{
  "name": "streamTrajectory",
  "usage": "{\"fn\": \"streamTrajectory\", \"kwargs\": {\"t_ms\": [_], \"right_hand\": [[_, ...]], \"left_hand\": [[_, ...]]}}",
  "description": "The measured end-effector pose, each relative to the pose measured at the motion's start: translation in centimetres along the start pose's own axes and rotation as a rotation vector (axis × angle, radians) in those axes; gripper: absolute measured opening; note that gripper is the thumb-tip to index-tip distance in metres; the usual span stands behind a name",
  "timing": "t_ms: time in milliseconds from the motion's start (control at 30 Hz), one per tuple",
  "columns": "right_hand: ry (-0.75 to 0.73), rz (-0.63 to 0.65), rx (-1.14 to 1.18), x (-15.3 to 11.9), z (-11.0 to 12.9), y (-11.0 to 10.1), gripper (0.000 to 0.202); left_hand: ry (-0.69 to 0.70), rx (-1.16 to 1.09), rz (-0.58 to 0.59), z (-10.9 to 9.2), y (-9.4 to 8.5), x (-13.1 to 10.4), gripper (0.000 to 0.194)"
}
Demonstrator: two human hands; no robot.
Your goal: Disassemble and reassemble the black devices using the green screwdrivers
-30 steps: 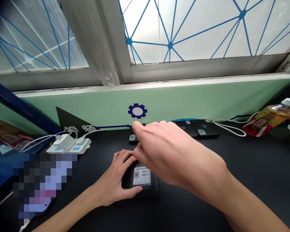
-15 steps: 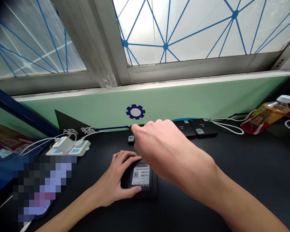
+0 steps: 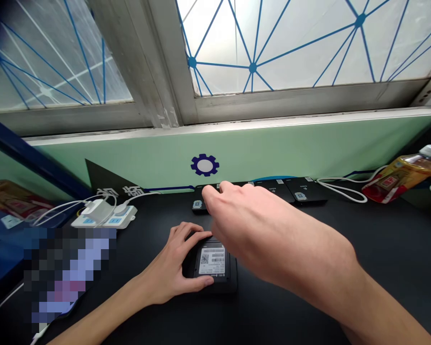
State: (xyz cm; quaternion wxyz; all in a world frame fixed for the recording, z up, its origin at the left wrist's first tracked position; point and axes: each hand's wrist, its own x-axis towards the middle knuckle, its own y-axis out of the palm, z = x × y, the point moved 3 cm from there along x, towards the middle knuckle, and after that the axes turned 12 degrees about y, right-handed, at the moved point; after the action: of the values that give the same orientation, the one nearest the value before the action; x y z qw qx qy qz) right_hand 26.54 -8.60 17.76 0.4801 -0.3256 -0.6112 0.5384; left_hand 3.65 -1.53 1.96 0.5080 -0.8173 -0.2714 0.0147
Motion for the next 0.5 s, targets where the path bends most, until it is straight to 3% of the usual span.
{"fn": "streamTrajectory", "kwargs": {"t_ms": [167,500], "right_hand": [[0.023,0.023,0.032,0.35,-0.58,0.27,0.031],[0.045,0.049,0.036,0.62,0.12,-0.47,0.019]], "left_hand": [[-0.001,-0.004,0.000,0.10,0.10,0.07,0.088],[-0.017,-0.009,0.005,0.06,0.17,-0.06,0.087]]}}
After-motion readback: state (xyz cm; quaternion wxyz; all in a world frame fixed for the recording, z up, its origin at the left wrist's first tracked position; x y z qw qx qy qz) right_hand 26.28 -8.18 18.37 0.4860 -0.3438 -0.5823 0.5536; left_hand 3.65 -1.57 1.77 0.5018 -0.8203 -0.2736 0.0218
